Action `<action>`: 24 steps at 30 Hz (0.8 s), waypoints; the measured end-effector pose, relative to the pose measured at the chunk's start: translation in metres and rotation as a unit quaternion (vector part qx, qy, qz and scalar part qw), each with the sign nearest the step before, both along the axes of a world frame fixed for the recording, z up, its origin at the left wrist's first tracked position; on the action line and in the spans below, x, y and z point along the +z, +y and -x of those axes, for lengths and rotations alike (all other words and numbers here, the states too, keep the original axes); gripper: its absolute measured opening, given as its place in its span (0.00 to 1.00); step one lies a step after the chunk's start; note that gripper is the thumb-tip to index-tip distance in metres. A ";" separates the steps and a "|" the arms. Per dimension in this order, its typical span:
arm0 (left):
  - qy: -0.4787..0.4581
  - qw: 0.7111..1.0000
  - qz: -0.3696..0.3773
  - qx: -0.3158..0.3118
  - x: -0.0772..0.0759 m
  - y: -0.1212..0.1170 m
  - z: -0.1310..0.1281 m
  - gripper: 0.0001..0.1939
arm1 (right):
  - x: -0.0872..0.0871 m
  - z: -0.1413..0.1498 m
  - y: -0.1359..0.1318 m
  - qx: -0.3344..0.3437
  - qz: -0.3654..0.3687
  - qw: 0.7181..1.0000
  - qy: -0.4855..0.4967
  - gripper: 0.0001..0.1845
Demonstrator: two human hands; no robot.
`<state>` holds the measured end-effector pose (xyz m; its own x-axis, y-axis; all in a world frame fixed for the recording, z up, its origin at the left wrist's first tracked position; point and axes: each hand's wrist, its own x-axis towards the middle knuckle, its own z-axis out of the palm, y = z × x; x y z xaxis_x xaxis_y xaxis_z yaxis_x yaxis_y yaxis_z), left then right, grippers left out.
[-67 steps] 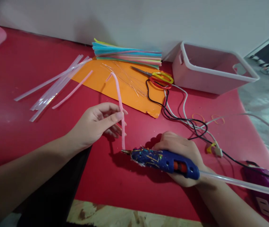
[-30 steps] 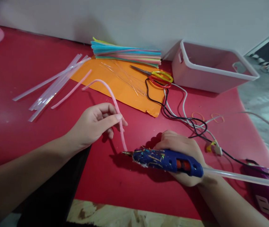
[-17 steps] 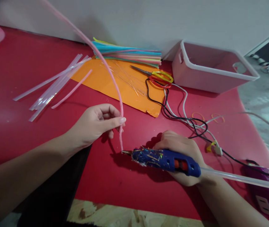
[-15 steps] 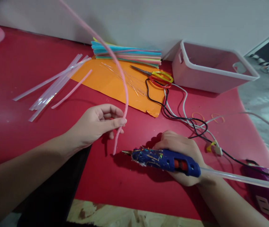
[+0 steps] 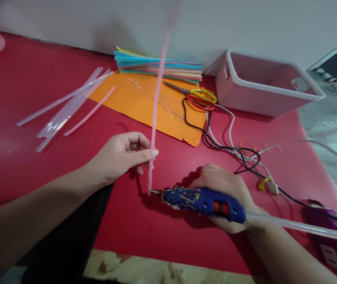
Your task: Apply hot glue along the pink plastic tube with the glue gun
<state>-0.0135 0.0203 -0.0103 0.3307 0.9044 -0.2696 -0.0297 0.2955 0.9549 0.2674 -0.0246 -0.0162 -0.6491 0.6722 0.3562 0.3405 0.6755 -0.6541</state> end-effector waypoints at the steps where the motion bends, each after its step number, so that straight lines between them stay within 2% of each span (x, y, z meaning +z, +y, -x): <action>1: 0.000 1.000 -0.001 -0.001 0.000 0.000 0.000 0.16 | 0.000 0.000 0.000 0.001 -0.001 1.000 -0.001 0.16; 14: -0.029 0.999 0.024 -0.011 0.000 0.001 -0.001 0.18 | 0.000 0.001 0.001 0.009 0.000 1.000 0.000 0.16; 24: 0.003 0.999 0.010 -0.036 0.000 0.000 -0.001 0.11 | -0.014 -0.009 -0.003 -0.001 -0.004 1.000 -0.008 0.19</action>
